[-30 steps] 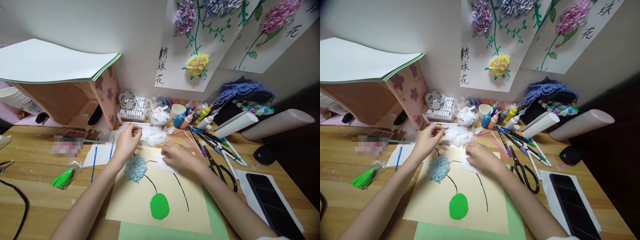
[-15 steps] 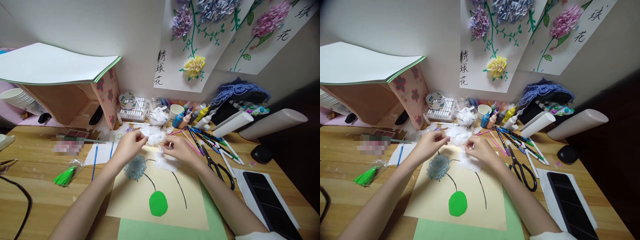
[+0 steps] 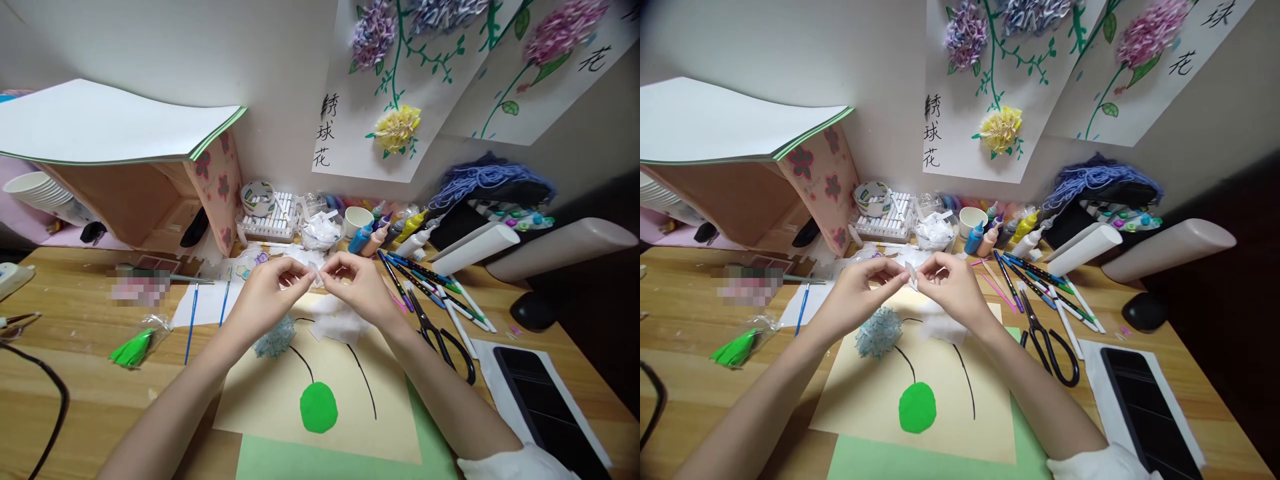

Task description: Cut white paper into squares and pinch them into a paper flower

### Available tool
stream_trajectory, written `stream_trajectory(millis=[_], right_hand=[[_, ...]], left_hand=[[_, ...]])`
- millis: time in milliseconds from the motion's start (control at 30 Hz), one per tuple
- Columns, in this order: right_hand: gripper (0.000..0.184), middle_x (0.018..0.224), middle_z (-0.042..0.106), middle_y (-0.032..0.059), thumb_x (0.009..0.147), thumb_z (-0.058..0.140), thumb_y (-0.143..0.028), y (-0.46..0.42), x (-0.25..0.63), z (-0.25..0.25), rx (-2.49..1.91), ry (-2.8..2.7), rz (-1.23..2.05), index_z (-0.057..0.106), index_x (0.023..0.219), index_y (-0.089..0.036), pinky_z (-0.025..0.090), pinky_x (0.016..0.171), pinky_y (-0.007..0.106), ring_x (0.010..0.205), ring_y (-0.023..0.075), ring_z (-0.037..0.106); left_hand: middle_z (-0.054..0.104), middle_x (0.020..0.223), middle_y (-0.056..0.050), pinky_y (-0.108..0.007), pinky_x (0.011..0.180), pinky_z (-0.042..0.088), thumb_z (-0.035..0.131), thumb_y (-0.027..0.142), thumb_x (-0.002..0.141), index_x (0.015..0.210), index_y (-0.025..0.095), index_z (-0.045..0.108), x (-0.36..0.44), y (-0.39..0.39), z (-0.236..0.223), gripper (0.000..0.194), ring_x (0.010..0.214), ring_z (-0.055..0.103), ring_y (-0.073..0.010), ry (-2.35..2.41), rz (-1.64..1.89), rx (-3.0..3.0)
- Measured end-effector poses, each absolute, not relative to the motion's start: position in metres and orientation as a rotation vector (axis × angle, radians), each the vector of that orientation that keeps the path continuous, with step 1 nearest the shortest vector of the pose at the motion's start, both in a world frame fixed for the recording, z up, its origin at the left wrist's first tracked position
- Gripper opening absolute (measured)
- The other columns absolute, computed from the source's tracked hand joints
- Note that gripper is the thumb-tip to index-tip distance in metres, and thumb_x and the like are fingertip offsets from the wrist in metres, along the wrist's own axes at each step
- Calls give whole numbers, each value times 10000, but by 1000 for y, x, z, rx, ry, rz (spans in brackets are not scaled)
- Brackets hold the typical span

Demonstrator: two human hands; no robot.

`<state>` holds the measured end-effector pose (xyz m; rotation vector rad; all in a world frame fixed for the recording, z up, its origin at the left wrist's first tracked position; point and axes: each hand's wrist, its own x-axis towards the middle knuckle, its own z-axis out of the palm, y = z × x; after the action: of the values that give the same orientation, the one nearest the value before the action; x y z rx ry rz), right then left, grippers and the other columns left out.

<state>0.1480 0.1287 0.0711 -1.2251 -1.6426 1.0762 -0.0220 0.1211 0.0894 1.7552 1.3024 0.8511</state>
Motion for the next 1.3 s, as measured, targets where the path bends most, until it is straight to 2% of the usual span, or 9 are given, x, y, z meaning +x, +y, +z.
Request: stream_trajectory(millis=[167,467,1100,1300], right_hand=[[51,665,593,7,739,590,-182,125,146,73,-1223,-1718,856,591,692,-162,426,580,246,628,129,534],[80,661,587,1,716,583,-102,122,145,74,-1205,-1798,681,577,671,-168,420,586,248,635,129,536],[41,682,601,-3,746,594,-151,122,146,71,-1195,-1671,811,590,707,-166,456,592,237,637,120,556],[101,795,673,30,767,618,-243,119,143,73,-1197,-1579,1036,657,816,-163,490,638,249,730,142,615]], left_hand=[[686,761,-19,-242,645,455,557,400,830,767,173,667,-22,122,90,261,717,612,-147,1301,886,1718],[674,730,-11,-218,630,444,605,283,786,740,159,660,-22,121,87,144,686,594,-124,1293,905,1670],[658,713,-16,-227,613,425,584,282,789,730,148,653,-22,121,88,162,666,564,-131,1347,938,1647],[635,712,-6,-231,619,406,553,220,816,746,172,638,-15,113,86,121,667,548,-123,1417,1095,2005]])
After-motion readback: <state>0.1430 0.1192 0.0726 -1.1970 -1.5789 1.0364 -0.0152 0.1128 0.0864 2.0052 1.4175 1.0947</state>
